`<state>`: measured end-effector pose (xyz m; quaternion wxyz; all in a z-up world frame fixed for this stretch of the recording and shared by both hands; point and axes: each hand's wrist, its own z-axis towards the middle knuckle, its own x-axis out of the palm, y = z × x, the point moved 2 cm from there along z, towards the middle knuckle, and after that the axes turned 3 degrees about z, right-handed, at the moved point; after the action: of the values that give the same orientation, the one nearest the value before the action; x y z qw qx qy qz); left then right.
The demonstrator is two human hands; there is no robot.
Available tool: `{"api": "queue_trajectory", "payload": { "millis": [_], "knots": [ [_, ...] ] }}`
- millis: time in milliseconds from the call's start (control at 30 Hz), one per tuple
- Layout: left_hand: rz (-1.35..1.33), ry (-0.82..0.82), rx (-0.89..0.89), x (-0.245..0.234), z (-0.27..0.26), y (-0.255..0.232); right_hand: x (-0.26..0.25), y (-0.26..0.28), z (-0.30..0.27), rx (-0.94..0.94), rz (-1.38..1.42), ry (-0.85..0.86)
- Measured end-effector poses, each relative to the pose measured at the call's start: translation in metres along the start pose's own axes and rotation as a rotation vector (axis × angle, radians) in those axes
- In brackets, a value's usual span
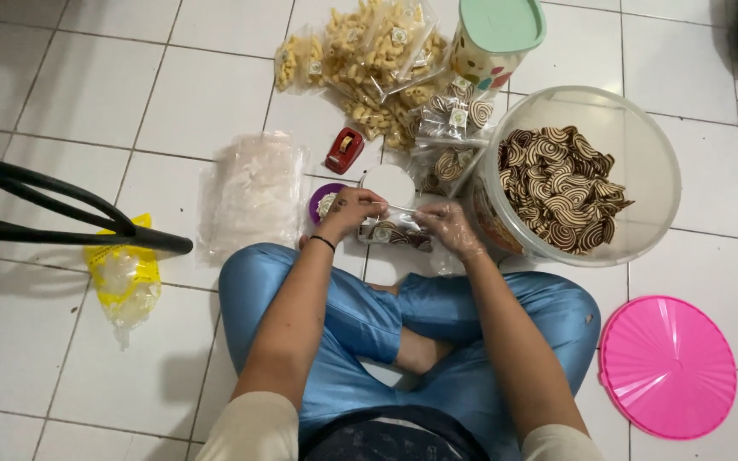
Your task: A person wearing gloves is manually packing swirl-patterned cookies into small plastic bags and weighing them on a digital scale on the floor.
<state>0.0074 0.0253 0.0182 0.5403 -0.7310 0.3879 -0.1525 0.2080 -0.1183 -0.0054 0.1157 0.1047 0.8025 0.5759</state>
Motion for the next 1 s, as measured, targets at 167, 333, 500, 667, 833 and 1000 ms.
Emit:
{"api": "queue_trajectory", "payload": {
  "millis": [167, 333, 500, 667, 833, 1000],
  "knots": [
    [0.202, -0.205, -0.052, -0.034, 0.038, 0.022, 0.007, -0.021, 0.017, 0.055, 0.068, -0.045],
    [0.31, -0.429, -0.203, -0.083, 0.093, 0.051, 0.004, -0.049, 0.029, 0.08, 0.064, -0.137],
    [0.365, -0.317, -0.353, -0.086, 0.146, 0.107, 0.007, -0.054, 0.029, 0.132, 0.059, -0.136],
    [0.3, -0.273, -0.324, -0.084, 0.136, 0.079, 0.011, -0.048, 0.035, 0.163, 0.044, -0.11],
    [0.187, -0.268, -0.282, -0.08, 0.176, 0.116, 0.01, -0.045, 0.035, 0.194, 0.004, -0.099],
    [-0.012, -0.372, -0.335, -0.079, 0.209, 0.153, 0.009, -0.046, 0.035, 0.199, 0.023, -0.078]
  ]
}}
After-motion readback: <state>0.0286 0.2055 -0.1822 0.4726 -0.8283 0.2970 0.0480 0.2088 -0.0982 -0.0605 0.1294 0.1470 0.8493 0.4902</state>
